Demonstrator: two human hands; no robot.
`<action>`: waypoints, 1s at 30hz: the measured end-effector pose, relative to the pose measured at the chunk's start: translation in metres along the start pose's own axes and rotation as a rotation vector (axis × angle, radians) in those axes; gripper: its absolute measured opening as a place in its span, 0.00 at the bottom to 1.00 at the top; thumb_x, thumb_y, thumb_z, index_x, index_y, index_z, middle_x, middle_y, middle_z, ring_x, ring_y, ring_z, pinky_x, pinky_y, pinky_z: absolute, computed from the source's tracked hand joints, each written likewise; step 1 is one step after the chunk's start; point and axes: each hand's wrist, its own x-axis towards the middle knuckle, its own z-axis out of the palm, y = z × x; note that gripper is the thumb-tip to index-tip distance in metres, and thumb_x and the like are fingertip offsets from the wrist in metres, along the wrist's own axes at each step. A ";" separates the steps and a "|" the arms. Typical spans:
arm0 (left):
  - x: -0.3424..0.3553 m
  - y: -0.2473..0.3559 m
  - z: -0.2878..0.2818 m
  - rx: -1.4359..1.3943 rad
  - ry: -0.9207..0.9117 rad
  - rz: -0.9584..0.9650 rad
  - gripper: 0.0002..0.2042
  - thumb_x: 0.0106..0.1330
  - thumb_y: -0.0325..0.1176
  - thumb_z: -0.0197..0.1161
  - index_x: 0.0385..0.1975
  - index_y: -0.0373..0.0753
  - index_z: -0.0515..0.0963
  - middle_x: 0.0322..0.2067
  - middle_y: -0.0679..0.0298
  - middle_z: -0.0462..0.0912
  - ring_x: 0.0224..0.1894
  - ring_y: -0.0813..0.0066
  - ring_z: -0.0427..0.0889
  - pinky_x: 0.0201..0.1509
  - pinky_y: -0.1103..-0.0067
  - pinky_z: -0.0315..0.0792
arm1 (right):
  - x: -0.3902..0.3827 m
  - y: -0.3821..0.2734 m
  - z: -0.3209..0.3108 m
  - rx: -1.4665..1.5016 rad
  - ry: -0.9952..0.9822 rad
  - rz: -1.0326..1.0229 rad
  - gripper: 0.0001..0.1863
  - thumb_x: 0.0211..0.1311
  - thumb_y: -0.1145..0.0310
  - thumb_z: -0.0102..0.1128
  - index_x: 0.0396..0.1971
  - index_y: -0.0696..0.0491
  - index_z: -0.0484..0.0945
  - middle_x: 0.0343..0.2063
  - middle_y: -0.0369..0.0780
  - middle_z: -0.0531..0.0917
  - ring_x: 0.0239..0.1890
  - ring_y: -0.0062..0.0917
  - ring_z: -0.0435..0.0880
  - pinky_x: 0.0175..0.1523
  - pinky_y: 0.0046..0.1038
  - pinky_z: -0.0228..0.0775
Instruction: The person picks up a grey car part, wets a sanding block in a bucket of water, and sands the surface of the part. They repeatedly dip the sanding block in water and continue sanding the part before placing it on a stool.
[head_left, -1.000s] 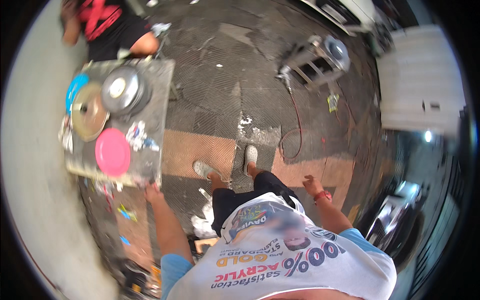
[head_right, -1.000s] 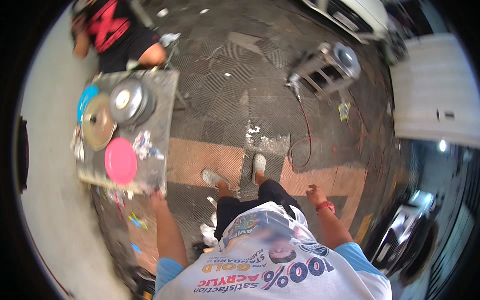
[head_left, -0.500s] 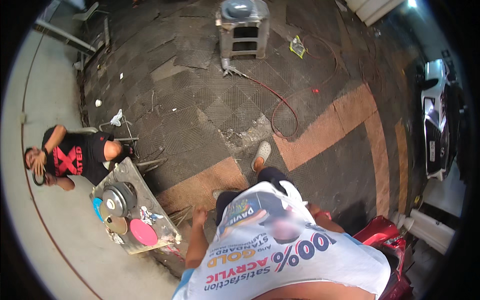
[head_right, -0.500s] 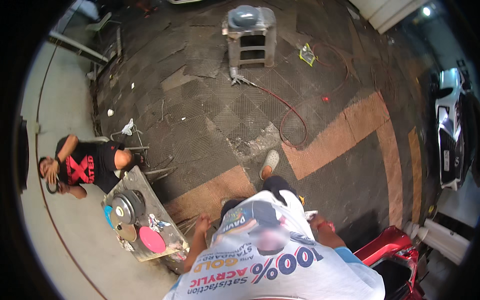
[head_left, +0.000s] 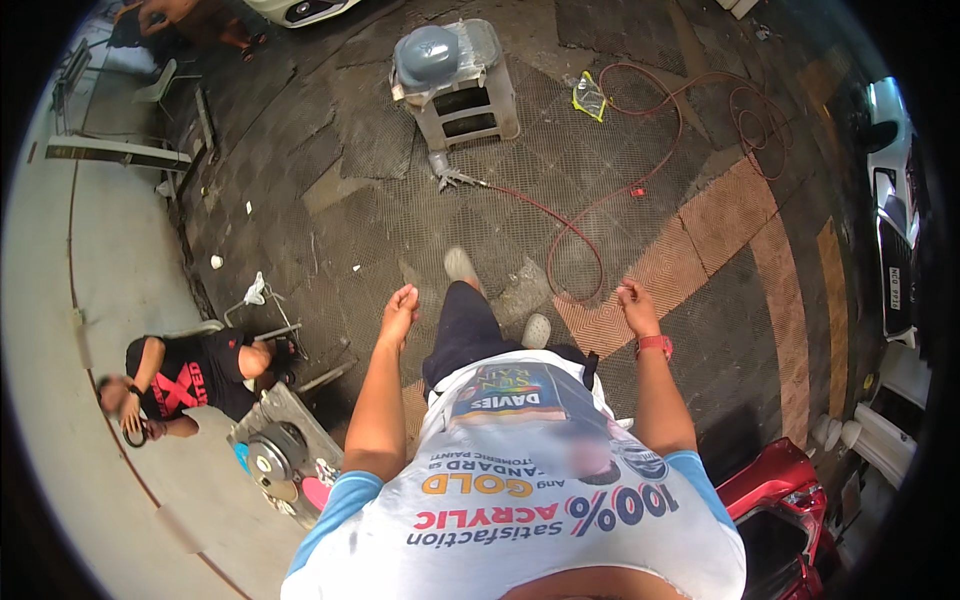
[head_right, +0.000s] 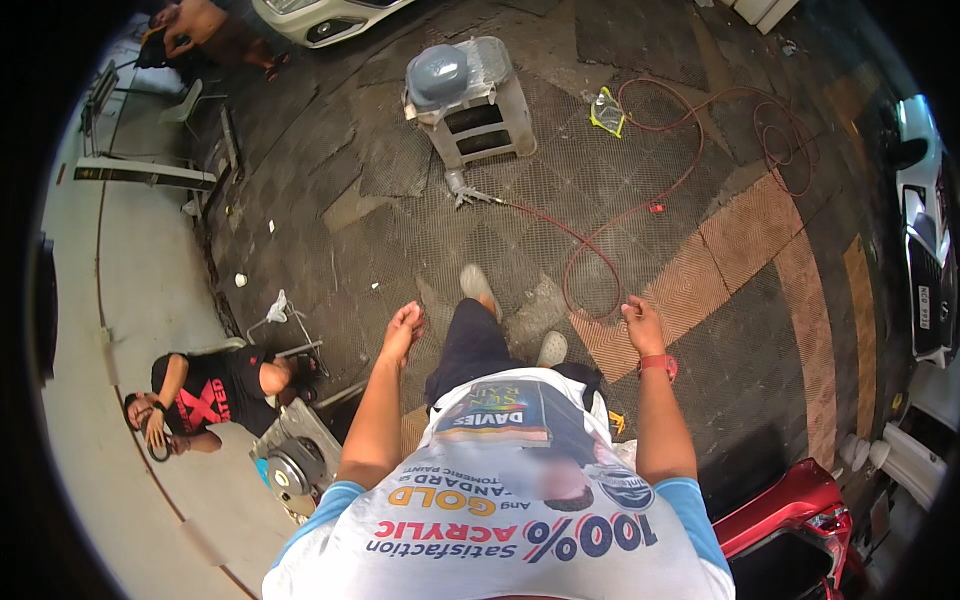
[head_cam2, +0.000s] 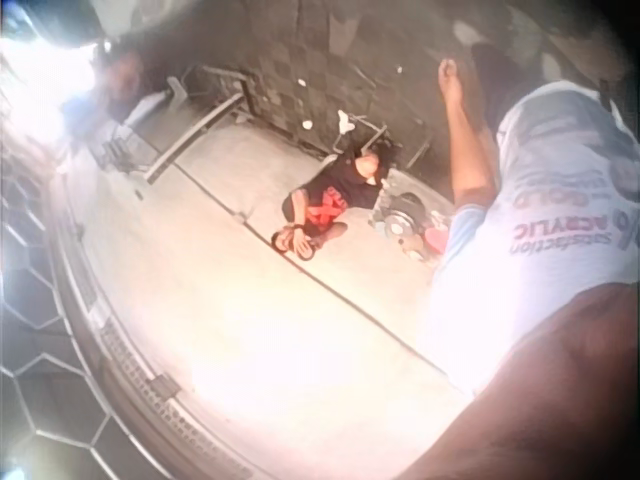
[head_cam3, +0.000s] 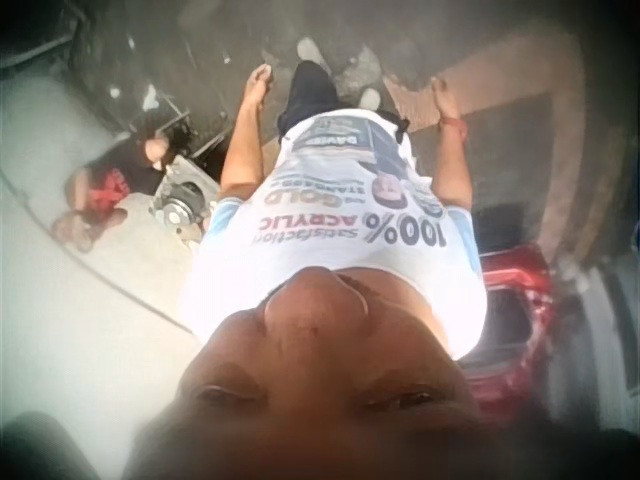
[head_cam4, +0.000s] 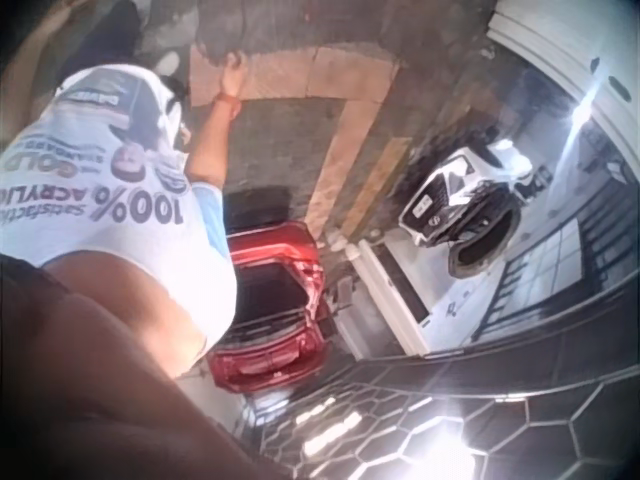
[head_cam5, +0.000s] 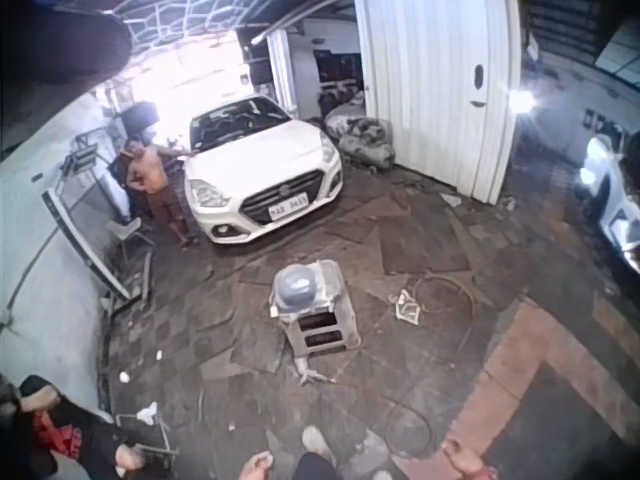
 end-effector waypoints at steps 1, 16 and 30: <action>0.023 0.023 0.006 -0.018 -0.025 -0.016 0.29 0.74 0.51 0.64 0.68 0.44 0.70 0.58 0.66 0.79 0.58 0.72 0.78 0.61 0.73 0.73 | 0.014 -0.014 0.008 0.043 0.011 0.014 0.22 0.73 0.66 0.60 0.61 0.62 0.76 0.39 0.40 0.87 0.39 0.24 0.84 0.47 0.27 0.77; 0.437 0.309 0.044 -0.055 -0.114 -0.175 0.40 0.71 0.62 0.61 0.73 0.39 0.62 0.65 0.59 0.73 0.65 0.65 0.72 0.69 0.68 0.67 | 0.257 -0.309 0.223 0.320 -0.070 0.309 0.30 0.73 0.60 0.65 0.68 0.57 0.69 0.50 0.40 0.83 0.48 0.23 0.83 0.53 0.27 0.77; 0.627 0.420 0.067 -0.063 -0.119 -0.087 0.46 0.68 0.71 0.55 0.77 0.45 0.55 0.75 0.58 0.60 0.74 0.60 0.62 0.71 0.57 0.62 | 0.562 -0.457 0.378 0.257 -0.182 0.106 0.44 0.61 0.48 0.74 0.67 0.64 0.68 0.58 0.49 0.80 0.58 0.35 0.81 0.66 0.35 0.71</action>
